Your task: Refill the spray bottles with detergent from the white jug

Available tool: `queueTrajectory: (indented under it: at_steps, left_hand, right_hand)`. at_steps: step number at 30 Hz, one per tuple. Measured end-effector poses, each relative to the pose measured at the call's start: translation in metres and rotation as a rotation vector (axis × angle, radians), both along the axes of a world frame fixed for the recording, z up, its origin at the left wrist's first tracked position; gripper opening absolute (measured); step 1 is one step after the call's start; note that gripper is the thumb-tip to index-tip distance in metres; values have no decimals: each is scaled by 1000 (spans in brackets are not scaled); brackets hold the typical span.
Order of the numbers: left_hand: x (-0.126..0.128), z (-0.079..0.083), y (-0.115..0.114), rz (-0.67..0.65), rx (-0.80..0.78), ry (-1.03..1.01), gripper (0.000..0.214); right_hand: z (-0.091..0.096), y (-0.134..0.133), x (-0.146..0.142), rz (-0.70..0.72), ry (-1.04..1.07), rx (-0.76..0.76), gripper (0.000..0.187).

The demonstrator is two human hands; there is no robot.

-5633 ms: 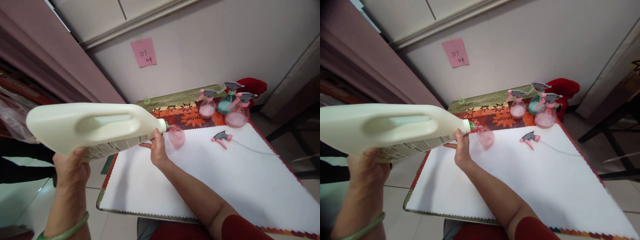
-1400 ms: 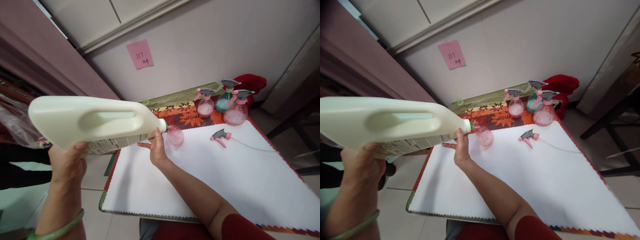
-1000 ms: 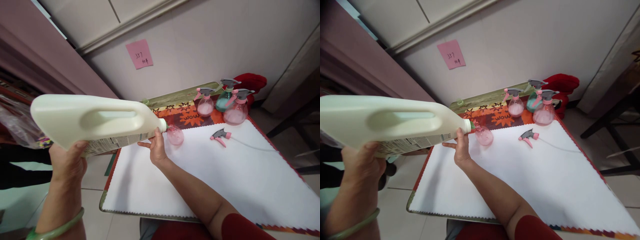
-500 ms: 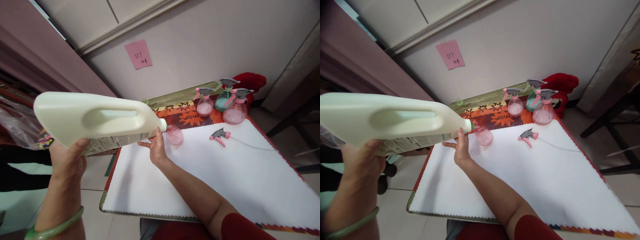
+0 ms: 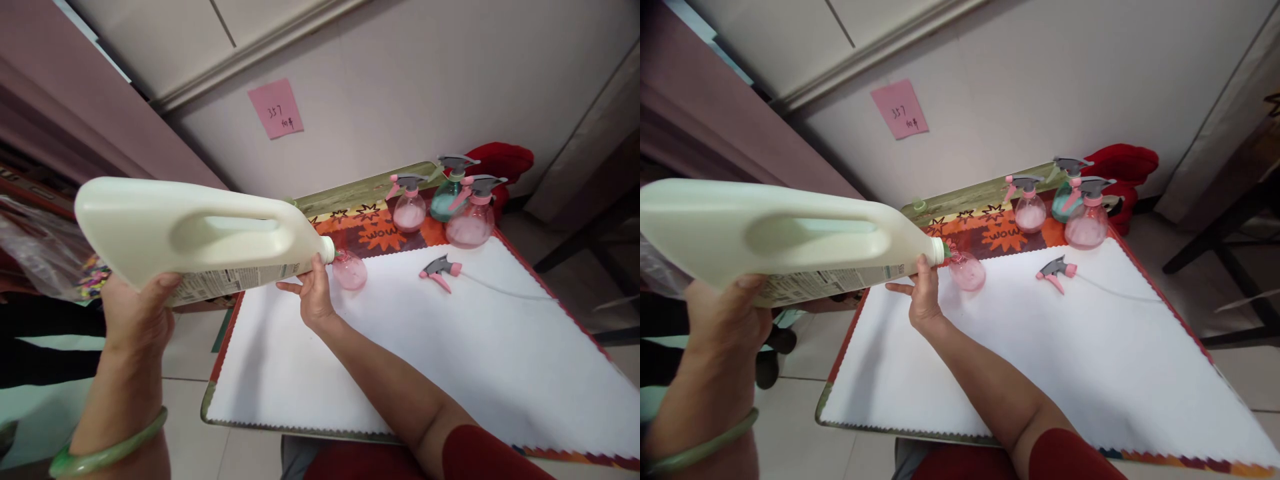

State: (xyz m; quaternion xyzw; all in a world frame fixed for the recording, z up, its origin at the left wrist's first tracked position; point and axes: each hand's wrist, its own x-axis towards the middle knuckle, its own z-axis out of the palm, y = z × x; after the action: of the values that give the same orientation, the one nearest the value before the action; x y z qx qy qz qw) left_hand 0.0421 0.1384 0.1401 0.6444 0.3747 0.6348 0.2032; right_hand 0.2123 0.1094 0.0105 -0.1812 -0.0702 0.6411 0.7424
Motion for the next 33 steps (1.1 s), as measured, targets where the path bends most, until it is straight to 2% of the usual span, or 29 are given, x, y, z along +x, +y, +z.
queueTrajectory:
  at_steps: [8,13,20,28,33]
  left_hand:
    - [9,7,-1,-9,-16,53,57]
    - [16,15,0,-17,11,103,51]
    - [15,22,7,-19,3,157,64]
    - [17,32,11,52,-25,211,80]
    - [16,42,13,130,-60,325,85]
  right_hand:
    - [0,2,1,-16,25,-14,70]
    - [4,1,3,-28,36,-8,74]
    - [6,1,5,-33,61,-3,72]
    - [8,0,7,-30,63,28,68]
    - [10,-1,8,-28,62,48,70]
